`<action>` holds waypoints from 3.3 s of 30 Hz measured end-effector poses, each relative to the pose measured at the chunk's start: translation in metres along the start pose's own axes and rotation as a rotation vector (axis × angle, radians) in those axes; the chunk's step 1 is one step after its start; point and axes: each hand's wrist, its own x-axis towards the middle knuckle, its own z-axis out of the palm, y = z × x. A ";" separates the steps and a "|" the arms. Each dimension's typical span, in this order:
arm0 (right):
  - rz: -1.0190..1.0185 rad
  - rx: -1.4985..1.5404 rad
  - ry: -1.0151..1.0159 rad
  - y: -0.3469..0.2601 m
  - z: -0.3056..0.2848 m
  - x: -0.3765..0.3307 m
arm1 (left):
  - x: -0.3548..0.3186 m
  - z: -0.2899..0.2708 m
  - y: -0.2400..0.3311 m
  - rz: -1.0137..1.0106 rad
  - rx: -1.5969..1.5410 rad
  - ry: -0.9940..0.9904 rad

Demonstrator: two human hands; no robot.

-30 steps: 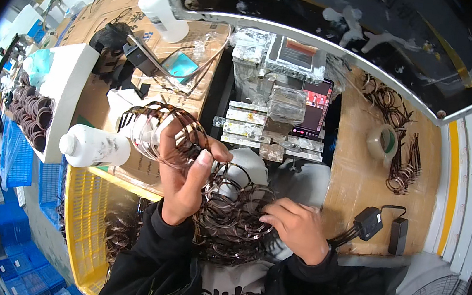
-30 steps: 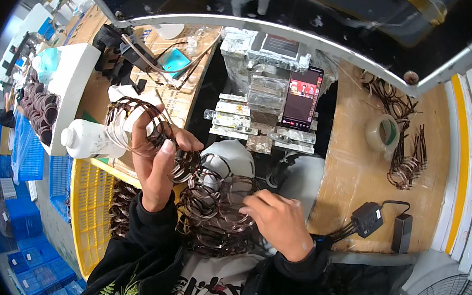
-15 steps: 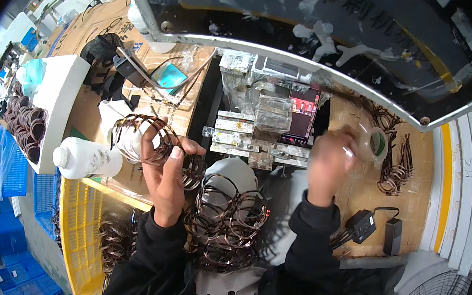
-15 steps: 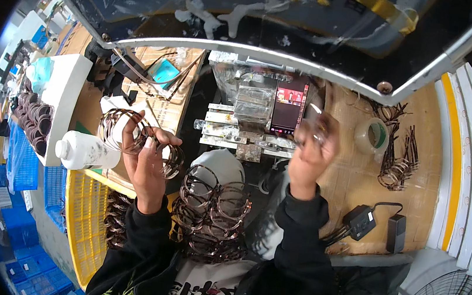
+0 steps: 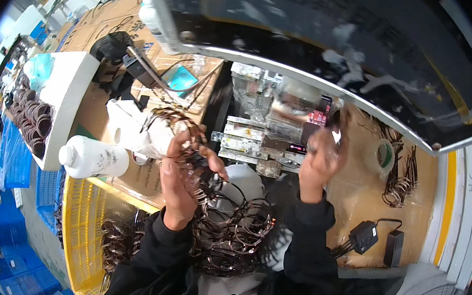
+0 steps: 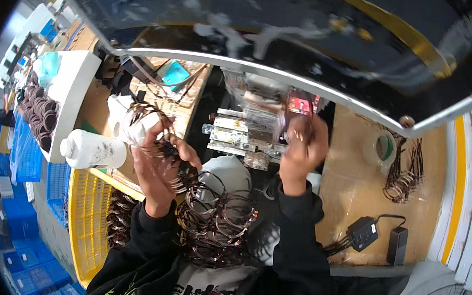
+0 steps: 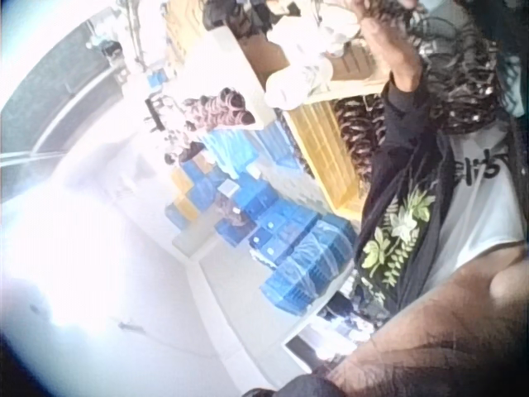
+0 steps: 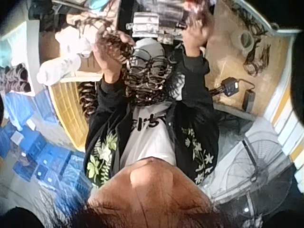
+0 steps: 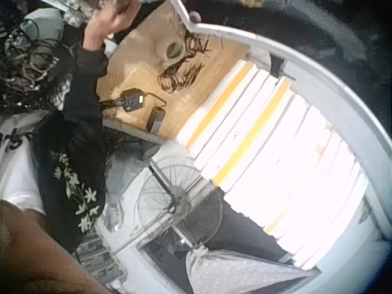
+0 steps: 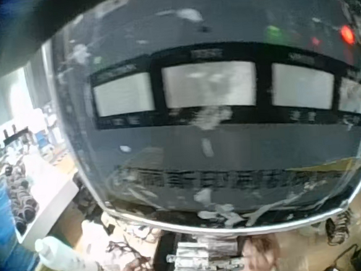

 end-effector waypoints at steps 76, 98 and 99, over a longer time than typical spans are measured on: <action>-0.040 -0.266 -0.171 -0.107 -0.025 -0.013 | 0.010 -0.006 0.020 0.304 0.215 0.279; -0.439 -0.241 -0.301 -0.038 0.007 -0.022 | 0.007 0.012 0.015 -0.171 -0.054 0.317; -0.490 -0.375 -0.374 -0.047 0.012 -0.026 | 0.005 0.013 0.014 -0.185 -0.044 0.246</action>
